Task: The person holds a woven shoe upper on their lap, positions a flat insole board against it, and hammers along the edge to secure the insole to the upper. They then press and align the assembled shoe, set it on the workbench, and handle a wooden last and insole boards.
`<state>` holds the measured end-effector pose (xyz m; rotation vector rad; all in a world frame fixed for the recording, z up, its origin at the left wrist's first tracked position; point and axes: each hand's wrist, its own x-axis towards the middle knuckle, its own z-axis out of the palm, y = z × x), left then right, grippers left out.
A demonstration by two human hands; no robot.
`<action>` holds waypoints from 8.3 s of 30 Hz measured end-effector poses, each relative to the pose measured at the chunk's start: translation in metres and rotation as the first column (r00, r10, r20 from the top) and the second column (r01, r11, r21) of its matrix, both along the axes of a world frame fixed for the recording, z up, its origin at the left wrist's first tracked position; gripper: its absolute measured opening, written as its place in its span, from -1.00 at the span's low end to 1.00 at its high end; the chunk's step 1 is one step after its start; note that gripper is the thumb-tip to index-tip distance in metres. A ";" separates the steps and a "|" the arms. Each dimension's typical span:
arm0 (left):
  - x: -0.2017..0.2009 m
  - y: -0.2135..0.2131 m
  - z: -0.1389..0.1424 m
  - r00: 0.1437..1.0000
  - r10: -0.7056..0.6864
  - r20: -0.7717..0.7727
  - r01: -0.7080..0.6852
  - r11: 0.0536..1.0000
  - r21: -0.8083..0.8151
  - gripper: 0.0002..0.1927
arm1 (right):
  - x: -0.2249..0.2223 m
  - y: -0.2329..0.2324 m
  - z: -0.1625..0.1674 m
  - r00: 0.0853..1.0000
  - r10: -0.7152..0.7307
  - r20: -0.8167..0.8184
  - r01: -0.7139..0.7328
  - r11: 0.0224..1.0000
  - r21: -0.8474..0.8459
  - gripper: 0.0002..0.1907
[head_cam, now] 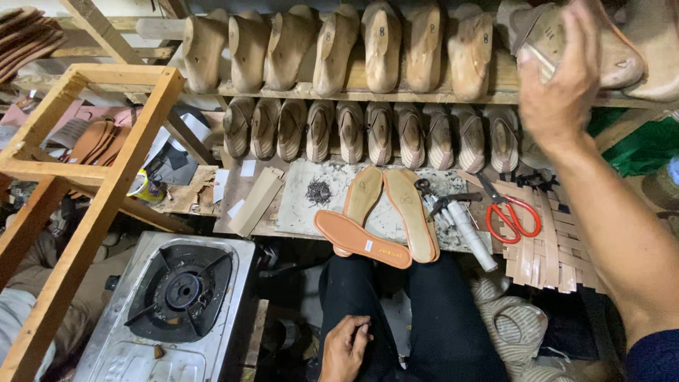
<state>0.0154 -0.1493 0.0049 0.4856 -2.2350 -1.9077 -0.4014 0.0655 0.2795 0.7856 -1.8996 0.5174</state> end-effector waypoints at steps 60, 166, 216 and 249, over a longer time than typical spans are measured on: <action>0.011 0.107 0.040 0.932 -0.364 -0.005 0.110 0.297 -0.949 -0.35 | 0.213 -0.049 -0.254 0.813 0.042 0.580 -0.331 0.854 0.401 -0.63; 0.048 -0.010 -0.030 0.976 -0.041 -0.213 0.023 0.996 -0.087 -0.35 | 0.335 -0.024 -0.240 0.475 0.449 0.757 -0.697 0.717 0.012 -0.71; 0.118 0.059 -0.055 0.970 0.207 -0.129 -0.080 0.770 0.633 -0.36 | 0.421 0.092 -0.255 0.083 0.704 0.705 0.108 0.697 -0.709 -0.46; 0.031 -0.017 0.000 0.974 0.174 -0.142 -0.177 0.984 -0.009 -0.60 | 0.141 -0.236 -0.224 0.598 0.341 0.725 -0.616 0.774 0.144 -0.79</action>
